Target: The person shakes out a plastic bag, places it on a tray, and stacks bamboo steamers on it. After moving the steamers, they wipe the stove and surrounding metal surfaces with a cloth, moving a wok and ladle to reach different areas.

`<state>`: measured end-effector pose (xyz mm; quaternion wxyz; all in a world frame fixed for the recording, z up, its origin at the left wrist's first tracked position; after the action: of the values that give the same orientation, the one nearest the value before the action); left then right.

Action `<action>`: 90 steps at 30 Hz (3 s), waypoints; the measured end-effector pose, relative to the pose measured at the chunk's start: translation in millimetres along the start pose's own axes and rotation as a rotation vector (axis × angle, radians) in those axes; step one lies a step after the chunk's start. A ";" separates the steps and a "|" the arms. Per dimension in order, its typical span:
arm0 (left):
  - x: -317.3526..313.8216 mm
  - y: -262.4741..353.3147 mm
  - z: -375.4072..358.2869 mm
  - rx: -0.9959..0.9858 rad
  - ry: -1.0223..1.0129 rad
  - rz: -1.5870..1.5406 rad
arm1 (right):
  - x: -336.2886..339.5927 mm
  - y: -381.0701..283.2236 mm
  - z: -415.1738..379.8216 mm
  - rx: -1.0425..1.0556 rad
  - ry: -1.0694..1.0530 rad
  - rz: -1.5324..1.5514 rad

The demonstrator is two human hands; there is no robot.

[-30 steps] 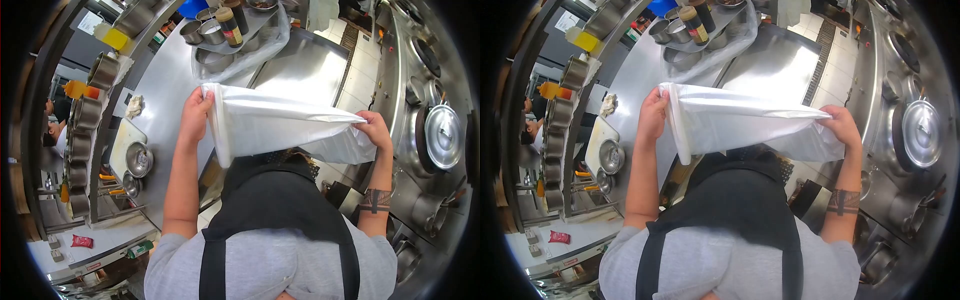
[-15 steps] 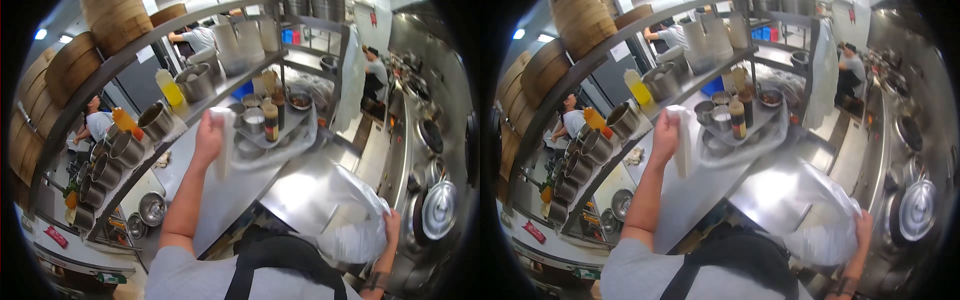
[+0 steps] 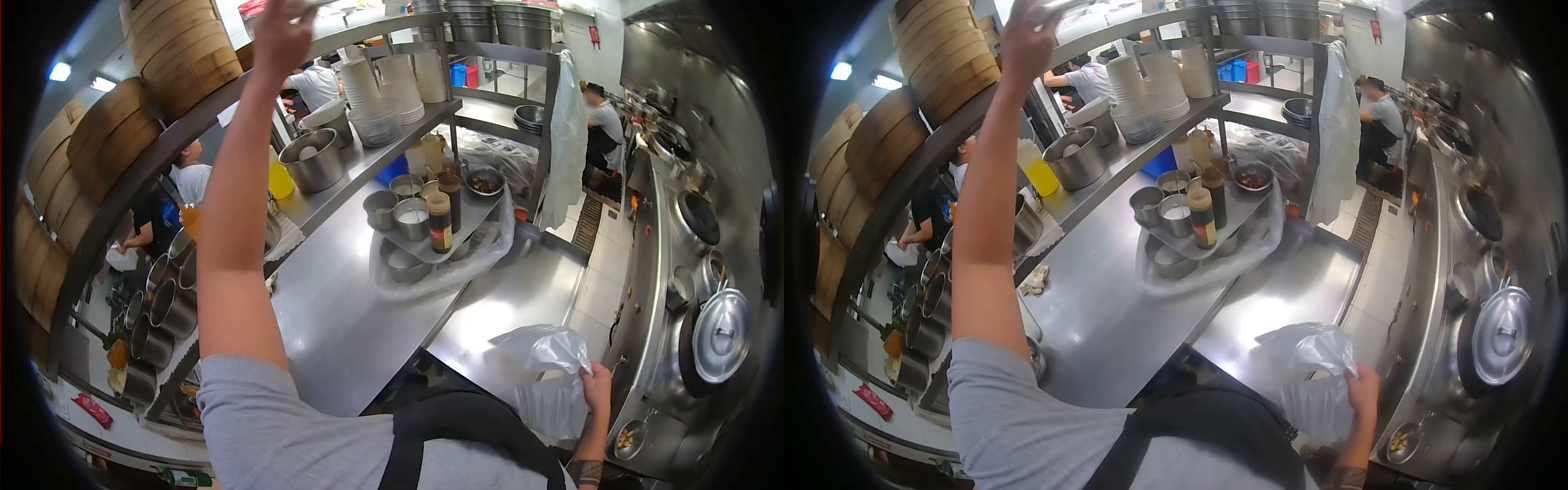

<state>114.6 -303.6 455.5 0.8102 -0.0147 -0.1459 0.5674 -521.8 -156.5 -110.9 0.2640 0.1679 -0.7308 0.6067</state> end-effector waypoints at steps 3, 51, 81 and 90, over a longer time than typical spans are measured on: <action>-7.4 -104.3 -2.1 0.290 -0.121 0.318 | -11.5 18.8 -17.1 0.008 -0.025 -0.038; 46.8 437.7 -484.1 1.920 -0.433 -1.291 | -153.6 -70.2 -89.3 0.359 -0.351 0.279; 479.4 319.1 -632.7 1.798 -0.441 -0.333 | -261.8 -197.4 -356.5 -0.069 -0.730 0.631; 521.2 324.0 -550.9 0.966 -0.563 -0.093 | -281.5 -262.0 -384.6 -0.025 -0.788 0.764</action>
<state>121.0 371.2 -18.4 0.6788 0.5165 -0.0808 0.5157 -77.2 143.1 -19.9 -0.2667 0.1019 -0.7905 0.5418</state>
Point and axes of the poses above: each hand's wrist, its own z-axis towards the middle knuckle, its own x-axis out of the back of the hand, y = z × x, the point moved 3 cm from there along z, towards the middle knuckle, and after that the axes turned 6 degrees about -x, right-handed, at the moved point
